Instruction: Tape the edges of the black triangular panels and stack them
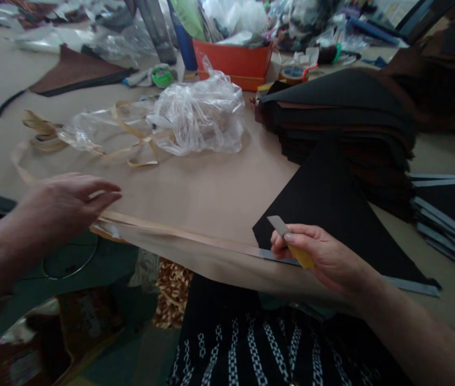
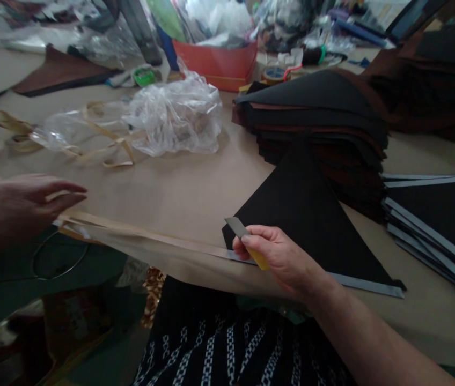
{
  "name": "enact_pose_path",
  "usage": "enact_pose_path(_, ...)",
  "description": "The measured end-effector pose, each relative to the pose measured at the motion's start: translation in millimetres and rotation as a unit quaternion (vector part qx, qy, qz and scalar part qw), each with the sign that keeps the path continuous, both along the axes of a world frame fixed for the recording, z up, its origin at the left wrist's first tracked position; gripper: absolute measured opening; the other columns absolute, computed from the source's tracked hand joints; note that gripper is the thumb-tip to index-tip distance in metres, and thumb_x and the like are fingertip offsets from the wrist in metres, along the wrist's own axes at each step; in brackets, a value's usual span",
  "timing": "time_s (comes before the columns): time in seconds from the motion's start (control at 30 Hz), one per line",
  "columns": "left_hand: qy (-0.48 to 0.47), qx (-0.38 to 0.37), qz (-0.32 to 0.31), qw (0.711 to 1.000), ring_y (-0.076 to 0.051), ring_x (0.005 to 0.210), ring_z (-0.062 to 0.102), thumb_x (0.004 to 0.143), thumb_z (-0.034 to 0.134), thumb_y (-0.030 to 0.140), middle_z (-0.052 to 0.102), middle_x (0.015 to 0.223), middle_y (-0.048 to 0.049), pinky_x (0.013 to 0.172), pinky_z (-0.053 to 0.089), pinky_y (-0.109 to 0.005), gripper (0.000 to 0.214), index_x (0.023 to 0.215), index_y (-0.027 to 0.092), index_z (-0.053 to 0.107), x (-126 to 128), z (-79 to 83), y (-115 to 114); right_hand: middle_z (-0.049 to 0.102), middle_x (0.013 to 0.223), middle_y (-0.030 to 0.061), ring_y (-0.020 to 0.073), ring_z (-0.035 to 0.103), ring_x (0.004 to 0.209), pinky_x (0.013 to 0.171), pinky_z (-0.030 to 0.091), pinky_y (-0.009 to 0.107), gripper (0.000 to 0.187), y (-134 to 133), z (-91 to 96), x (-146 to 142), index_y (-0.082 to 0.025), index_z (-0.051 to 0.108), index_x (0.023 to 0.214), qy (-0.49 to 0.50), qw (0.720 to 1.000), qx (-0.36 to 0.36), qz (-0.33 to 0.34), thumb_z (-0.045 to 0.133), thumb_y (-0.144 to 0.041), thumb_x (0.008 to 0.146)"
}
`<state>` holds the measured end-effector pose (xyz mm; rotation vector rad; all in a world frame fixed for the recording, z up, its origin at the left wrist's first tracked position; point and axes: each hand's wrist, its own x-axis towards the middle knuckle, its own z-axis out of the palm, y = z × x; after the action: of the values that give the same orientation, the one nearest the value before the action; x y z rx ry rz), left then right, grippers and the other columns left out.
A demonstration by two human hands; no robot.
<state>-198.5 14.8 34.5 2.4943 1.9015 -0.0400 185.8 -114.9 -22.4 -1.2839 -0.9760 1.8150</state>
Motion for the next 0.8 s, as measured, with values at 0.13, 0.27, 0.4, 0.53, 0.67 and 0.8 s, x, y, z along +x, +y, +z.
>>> enact_pose_path(0.13,-0.140,-0.100,-0.191,0.966,-0.014,0.088,0.056,0.088,0.046,0.035,0.065,0.093,-0.0048,0.084,0.039,-0.025,0.028,0.092,0.014,0.064,97.5,-15.8,-44.9,0.061,0.078,0.0015,0.0125,0.052,0.070,0.062,0.041,0.024,0.025,-11.6,14.3,3.4,-0.019,0.070,0.080,-0.183,0.979,0.064,0.060,0.055,-0.039,0.083)
enact_pose_path(0.27,-0.105,-0.113,-0.273,0.950,-0.020,0.081,0.057,0.086,0.051,0.030,0.065,0.083,-0.0050,0.075,0.040,-0.032,0.016,0.086,0.019,0.062,168.6,-40.8,-81.8,0.060,0.076,-0.0010,0.0113,0.052,0.067,0.061,0.041,0.024,0.023,-21.1,4.1,-7.8,-0.020,0.066,0.100,-0.217,0.971,0.077,0.064,0.057,-0.029,0.081)
enact_pose_path(0.4,-0.045,-0.068,-0.239,0.968,-0.021,0.071,0.055,0.082,0.052,0.021,0.064,0.079,-0.0065,0.068,0.034,-0.035,0.006,0.083,0.019,0.058,188.7,-52.0,-92.1,0.053,0.062,-0.0064,0.0097,0.047,0.055,0.055,0.039,0.023,0.061,-27.5,-13.9,-18.3,-0.022,0.042,0.136,-0.284,0.953,0.099,0.030,0.058,-0.023,0.078)
enact_pose_path(0.53,-0.034,-0.069,-0.236,0.969,-0.023,0.069,0.055,0.081,0.054,0.022,0.063,0.067,-0.0060,0.066,0.031,-0.036,0.006,0.077,0.019,0.057,187.9,-52.3,-88.3,0.055,0.060,-0.0050,0.0101,0.047,0.053,0.053,0.037,0.024,0.055,-27.6,-14.8,-25.7,-0.020,0.049,0.132,-0.340,0.929,0.130,0.071,0.057,-0.021,0.077)
enact_pose_path(0.67,-0.031,-0.078,-0.246,0.966,-0.023,0.068,0.054,0.079,0.056,0.021,0.064,0.064,-0.0056,0.065,0.028,-0.036,0.010,0.069,0.019,0.057,188.4,-52.7,-84.8,0.059,0.062,-0.0026,0.0115,0.050,0.053,0.053,0.037,0.025,0.052,-26.8,-11.2,-30.9,-0.019,0.052,0.129,-0.390,0.903,0.151,0.097,0.056,-0.019,0.077)
enact_pose_path(0.8,-0.035,-0.084,-0.253,0.963,-0.023,0.068,0.053,0.078,0.057,0.021,0.064,0.066,-0.0052,0.065,0.026,-0.036,0.011,0.067,0.020,0.058,188.9,-53.4,-84.4,0.063,0.067,0.0005,0.0130,0.052,0.056,0.056,0.038,0.027,0.052,-29.0,-15.8,-32.3,-0.017,0.051,0.131,-0.418,0.886,0.172,0.104,0.054,-0.020,0.079)
